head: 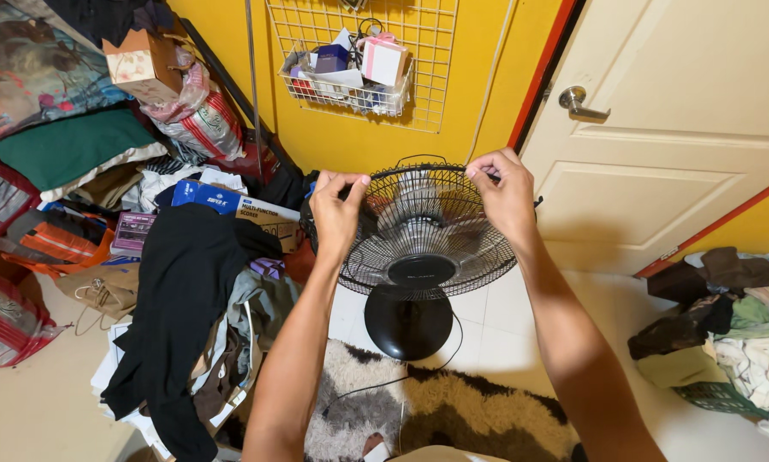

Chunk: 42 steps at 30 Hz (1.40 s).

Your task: The person reassembles an electric fan by hand, first securing the central hub cap onto the fan blades, then attaching and aligning the front wire grille to the fan base. The person repeatedly adjusts the grille to ensure it is properly seated.

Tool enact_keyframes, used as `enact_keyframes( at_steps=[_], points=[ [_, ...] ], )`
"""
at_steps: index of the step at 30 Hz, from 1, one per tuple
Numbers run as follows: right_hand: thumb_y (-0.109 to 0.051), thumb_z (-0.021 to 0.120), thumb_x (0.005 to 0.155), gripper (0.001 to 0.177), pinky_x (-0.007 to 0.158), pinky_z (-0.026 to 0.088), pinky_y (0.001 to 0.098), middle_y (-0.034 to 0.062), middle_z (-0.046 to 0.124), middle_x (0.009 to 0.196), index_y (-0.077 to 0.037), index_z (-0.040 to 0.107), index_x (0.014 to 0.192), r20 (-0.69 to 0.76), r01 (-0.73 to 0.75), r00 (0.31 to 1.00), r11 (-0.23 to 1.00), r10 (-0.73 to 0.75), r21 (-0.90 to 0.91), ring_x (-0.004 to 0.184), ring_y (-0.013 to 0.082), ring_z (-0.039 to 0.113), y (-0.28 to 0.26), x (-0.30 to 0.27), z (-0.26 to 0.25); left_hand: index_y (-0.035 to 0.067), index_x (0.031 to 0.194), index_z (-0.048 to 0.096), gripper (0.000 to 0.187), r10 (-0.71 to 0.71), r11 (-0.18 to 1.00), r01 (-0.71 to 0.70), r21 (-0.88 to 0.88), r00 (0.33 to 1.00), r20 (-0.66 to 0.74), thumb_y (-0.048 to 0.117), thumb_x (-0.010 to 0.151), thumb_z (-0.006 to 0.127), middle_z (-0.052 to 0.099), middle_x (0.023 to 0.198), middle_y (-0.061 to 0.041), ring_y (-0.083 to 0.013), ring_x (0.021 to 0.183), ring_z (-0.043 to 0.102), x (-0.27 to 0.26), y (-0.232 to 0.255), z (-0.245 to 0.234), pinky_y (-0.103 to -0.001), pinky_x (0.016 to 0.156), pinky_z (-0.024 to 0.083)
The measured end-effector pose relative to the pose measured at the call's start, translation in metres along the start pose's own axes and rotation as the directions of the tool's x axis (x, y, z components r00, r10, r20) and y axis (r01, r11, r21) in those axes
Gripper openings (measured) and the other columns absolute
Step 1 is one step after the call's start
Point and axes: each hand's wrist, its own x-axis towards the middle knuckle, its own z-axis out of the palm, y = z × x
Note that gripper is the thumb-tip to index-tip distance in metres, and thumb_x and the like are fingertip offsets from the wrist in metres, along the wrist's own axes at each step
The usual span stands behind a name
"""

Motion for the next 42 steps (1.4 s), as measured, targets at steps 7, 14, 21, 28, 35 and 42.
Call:
enact_keyframes(
  at_steps=[7,14,21,28,35,42],
  points=[
    [-0.007,0.077,0.093,0.010,0.083,0.052,0.0294,0.0080,0.067,0.097,-0.002,0.072,0.100,0.043,-0.025,0.999,1.000,0.024,0.018,0.087,0.0165,0.065,0.005,-0.001,0.001,0.001,0.097,0.078,0.016,-0.019,0.998,0.018,-0.053,1.000,-0.014,0.015,0.089,0.080,0.065,0.092,-0.007,-0.0182,0.087,0.063,-0.005,-0.005,0.002,-0.029,0.082,0.050],
    [-0.007,0.072,0.095,0.010,0.076,0.050,0.0300,0.0073,0.066,0.103,-0.004,0.071,0.104,0.073,-0.024,0.997,0.999,0.026,-0.026,0.094,0.0173,0.068,-0.007,-0.008,-0.003,0.002,0.097,0.079,0.015,0.015,1.000,-0.017,-0.024,0.999,-0.049,0.014,0.088,0.081,0.066,0.092,-0.008,-0.0193,0.087,0.064,-0.009,-0.008,0.003,-0.030,0.082,0.051],
    [-0.006,0.068,0.100,0.006,0.074,0.049,0.0319,0.0101,0.062,0.103,-0.003,0.069,0.105,-0.040,0.096,0.994,0.989,-0.101,-0.109,0.097,0.0241,0.063,-0.010,-0.022,0.004,0.002,0.097,0.072,0.016,0.137,0.986,-0.127,0.106,0.987,-0.085,0.018,0.095,0.075,0.063,0.097,-0.010,-0.0269,0.097,0.058,-0.019,-0.003,0.008,-0.037,0.090,0.046],
    [-0.039,0.072,0.099,0.047,0.097,0.046,0.0466,0.0173,0.057,0.117,-0.001,0.063,0.124,0.007,0.393,0.910,0.857,-0.415,-0.333,0.113,0.0356,0.054,-0.020,-0.028,0.012,0.002,0.097,0.066,0.020,0.150,0.979,-0.139,0.152,0.986,-0.068,0.022,0.101,0.068,0.059,0.100,-0.012,-0.0285,0.099,0.053,-0.020,-0.009,0.010,-0.039,0.091,0.043],
    [-0.069,0.080,0.074,0.087,0.097,0.043,0.0496,0.0177,0.060,0.118,0.000,0.063,0.124,0.121,0.441,0.890,0.759,-0.441,-0.478,0.110,0.0367,0.055,-0.048,-0.029,0.016,0.002,0.095,0.065,0.020,0.186,0.967,-0.168,0.189,0.979,-0.084,0.021,0.100,0.068,0.059,0.099,-0.012,-0.0295,0.097,0.053,-0.017,-0.015,0.013,-0.040,0.091,0.043],
    [-0.075,0.067,0.088,0.083,0.097,0.042,0.0475,0.0139,0.064,0.119,0.000,0.065,0.122,0.055,0.390,0.891,0.696,-0.451,-0.603,0.112,0.0315,0.058,-0.034,-0.031,0.031,0.002,0.096,0.067,0.018,0.248,0.959,-0.235,0.161,0.967,-0.063,0.019,0.102,0.067,0.061,0.098,-0.012,-0.0297,0.097,0.055,-0.019,-0.011,0.012,-0.040,0.089,0.044]
  ],
)
